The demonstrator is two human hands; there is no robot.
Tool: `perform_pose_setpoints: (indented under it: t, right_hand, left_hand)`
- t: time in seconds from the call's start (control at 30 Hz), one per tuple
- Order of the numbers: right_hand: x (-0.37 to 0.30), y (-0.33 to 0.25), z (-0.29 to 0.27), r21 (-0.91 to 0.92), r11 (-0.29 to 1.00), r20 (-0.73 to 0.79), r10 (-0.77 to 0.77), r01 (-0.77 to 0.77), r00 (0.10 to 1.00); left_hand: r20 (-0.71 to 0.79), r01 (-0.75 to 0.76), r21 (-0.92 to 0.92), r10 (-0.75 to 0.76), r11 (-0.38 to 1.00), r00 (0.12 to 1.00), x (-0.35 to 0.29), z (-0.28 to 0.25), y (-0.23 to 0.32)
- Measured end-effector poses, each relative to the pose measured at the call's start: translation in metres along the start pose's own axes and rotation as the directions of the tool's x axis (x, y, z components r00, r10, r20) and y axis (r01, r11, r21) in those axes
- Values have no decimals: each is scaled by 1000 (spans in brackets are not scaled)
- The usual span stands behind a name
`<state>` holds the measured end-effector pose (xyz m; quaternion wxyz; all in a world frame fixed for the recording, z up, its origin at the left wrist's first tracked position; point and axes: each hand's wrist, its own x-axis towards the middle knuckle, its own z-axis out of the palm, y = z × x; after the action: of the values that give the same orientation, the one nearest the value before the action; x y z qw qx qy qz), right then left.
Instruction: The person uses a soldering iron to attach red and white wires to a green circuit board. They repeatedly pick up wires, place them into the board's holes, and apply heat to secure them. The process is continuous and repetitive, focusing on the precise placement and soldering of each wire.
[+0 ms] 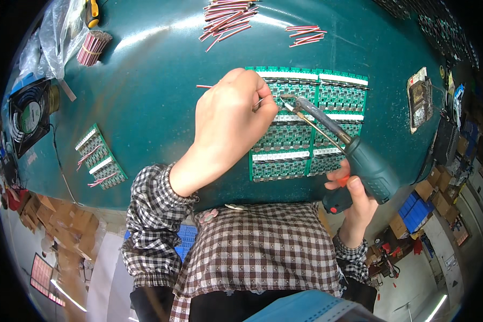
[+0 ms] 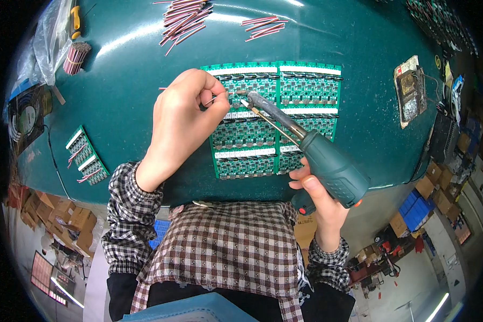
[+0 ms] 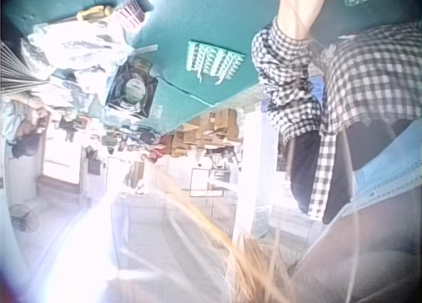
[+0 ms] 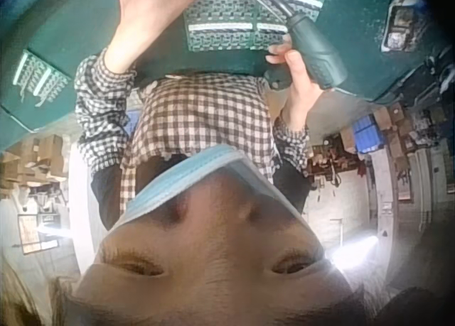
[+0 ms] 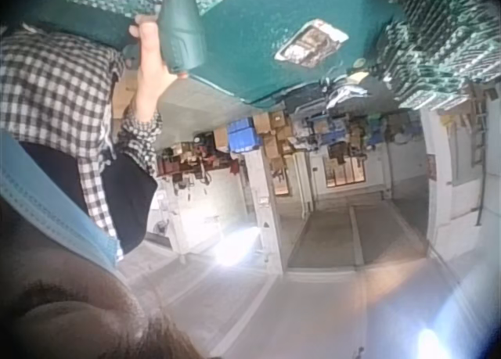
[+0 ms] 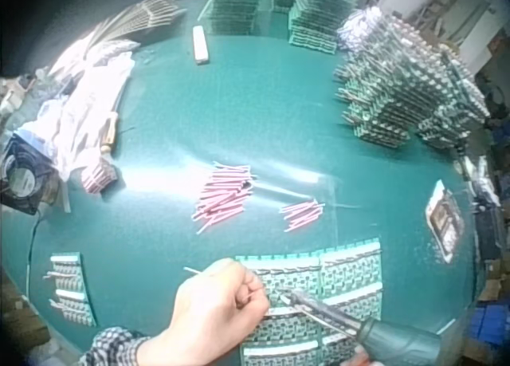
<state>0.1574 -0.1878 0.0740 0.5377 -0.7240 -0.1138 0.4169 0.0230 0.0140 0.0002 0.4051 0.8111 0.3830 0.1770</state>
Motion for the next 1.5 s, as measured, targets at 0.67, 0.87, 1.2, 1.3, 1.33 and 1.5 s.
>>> perform_pose_setpoints:
  t: [0.67, 0.87, 1.2, 1.3, 1.33, 1.5]
  right_hand:
    - [0, 2, 0, 6, 1000, 1, 4, -4, 1000]
    - [0, 2, 2, 13, 1000, 10, 1, -1, 1000]
    - [-1, 4, 0, 12, 1000, 4, -2, 2, 1000]
    - [-2, 4, -2, 11, 1000, 15, -5, 5, 1000]
    - [-2, 4, -2, 10, 1000, 12, -5, 5, 1000]
    - [-2, 4, 0, 14, 1000, 8, -3, 2, 1000]
  left_hand:
    - [-12, -6, 14, 6, 1000, 1000, 0, 2, 1]
    - [-34, -12, 12, 13, 1000, 999, -1, 2, 0]
    - [-42, -37, 26, 38, 999, 998, -1, 4, -1]
    - [-44, -29, 22, 30, 999, 999, -1, 3, -1]
    - [-44, -33, 30, 34, 999, 998, -1, 3, -1]
    - [-48, -25, 9, 25, 1000, 999, -1, 3, 0]
